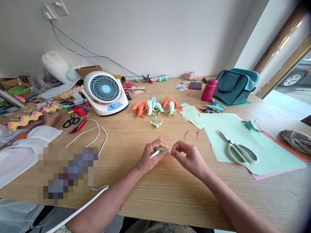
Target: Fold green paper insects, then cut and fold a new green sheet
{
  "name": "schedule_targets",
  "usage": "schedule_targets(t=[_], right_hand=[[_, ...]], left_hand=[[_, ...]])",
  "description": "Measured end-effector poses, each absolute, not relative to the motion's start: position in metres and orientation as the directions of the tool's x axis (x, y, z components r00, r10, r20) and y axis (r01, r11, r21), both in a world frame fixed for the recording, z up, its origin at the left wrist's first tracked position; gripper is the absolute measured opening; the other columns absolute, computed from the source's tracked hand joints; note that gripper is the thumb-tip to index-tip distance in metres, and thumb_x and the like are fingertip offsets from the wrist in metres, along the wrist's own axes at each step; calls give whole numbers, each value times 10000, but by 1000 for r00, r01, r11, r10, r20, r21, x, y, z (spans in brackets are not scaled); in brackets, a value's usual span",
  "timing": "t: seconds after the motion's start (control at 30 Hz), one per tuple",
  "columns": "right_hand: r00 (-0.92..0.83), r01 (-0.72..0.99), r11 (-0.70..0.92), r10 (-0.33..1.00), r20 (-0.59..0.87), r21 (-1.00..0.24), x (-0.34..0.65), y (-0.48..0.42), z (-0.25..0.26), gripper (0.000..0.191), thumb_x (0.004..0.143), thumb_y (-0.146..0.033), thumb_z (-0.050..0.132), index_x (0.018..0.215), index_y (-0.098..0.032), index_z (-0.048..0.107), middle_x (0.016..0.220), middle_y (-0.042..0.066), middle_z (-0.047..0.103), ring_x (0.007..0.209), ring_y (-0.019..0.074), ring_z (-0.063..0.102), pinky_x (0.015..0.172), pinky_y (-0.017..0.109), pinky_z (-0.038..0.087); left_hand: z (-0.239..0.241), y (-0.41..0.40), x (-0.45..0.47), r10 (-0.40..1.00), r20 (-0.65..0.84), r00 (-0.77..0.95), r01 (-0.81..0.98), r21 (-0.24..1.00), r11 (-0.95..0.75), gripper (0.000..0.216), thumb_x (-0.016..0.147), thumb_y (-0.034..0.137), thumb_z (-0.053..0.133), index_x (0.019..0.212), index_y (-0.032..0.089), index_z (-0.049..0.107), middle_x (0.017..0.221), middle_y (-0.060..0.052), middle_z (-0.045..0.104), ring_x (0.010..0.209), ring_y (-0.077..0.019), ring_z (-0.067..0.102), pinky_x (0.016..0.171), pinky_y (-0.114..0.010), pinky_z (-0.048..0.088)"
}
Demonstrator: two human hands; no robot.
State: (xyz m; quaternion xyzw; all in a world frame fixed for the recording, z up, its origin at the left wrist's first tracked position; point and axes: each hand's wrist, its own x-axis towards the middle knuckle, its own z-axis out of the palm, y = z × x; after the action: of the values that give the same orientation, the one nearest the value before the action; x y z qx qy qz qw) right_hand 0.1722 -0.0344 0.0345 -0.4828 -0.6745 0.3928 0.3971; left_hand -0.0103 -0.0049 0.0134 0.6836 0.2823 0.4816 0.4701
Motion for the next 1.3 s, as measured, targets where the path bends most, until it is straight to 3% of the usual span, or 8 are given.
schedule_targets(t=[0.23, 0.47, 0.73, 0.97, 1.3], right_hand=[[-215, 373, 323, 942, 258, -870, 171, -36, 36, 89, 854, -209, 562, 766, -204, 574, 706, -19, 625, 662, 127, 571, 651, 249, 431], [-286, 168, 90, 958, 38, -982, 174, -30, 30, 127, 844, -300, 617, 782, -191, 603, 724, -1, 629, 692, 141, 576, 654, 267, 445], [-359, -36, -20, 933, -6, -999, 176, -24, 26, 223, 819, -390, 680, 794, -182, 603, 738, -4, 598, 694, 125, 547, 651, 269, 419], [-299, -137, 19, 952, 59, -990, 172, -25, 30, 376, 724, -485, 768, 793, -212, 519, 682, -36, 543, 651, 123, 534, 632, 278, 443], [-277, -126, 71, 955, 104, -990, 172, -26, 24, 306, 793, -426, 731, 843, -224, 508, 694, -35, 541, 665, 124, 519, 621, 270, 429]], left_hand=[[14, -5, -10, 851, 363, 381, -43, 926, -375, 78, 797, 232, 743, 806, 158, 720, 758, -17, 618, 722, -123, 565, 689, -249, 428], [15, -4, -12, 846, 359, 395, -49, 928, -370, 88, 789, 243, 750, 784, 164, 713, 753, -17, 621, 721, -126, 554, 688, -255, 415], [17, -4, -12, 873, 280, 400, -65, 958, -278, 153, 772, 298, 760, 754, 159, 700, 736, -6, 611, 683, -115, 523, 645, -245, 385], [20, -7, -10, 881, 268, 389, -76, 963, -259, 182, 785, 321, 742, 745, 153, 685, 723, -4, 606, 674, -113, 522, 655, -246, 390], [20, -7, -12, 872, 282, 401, 9, 950, -311, 191, 827, 353, 691, 796, 165, 673, 769, -14, 616, 732, -138, 552, 732, -274, 424]])
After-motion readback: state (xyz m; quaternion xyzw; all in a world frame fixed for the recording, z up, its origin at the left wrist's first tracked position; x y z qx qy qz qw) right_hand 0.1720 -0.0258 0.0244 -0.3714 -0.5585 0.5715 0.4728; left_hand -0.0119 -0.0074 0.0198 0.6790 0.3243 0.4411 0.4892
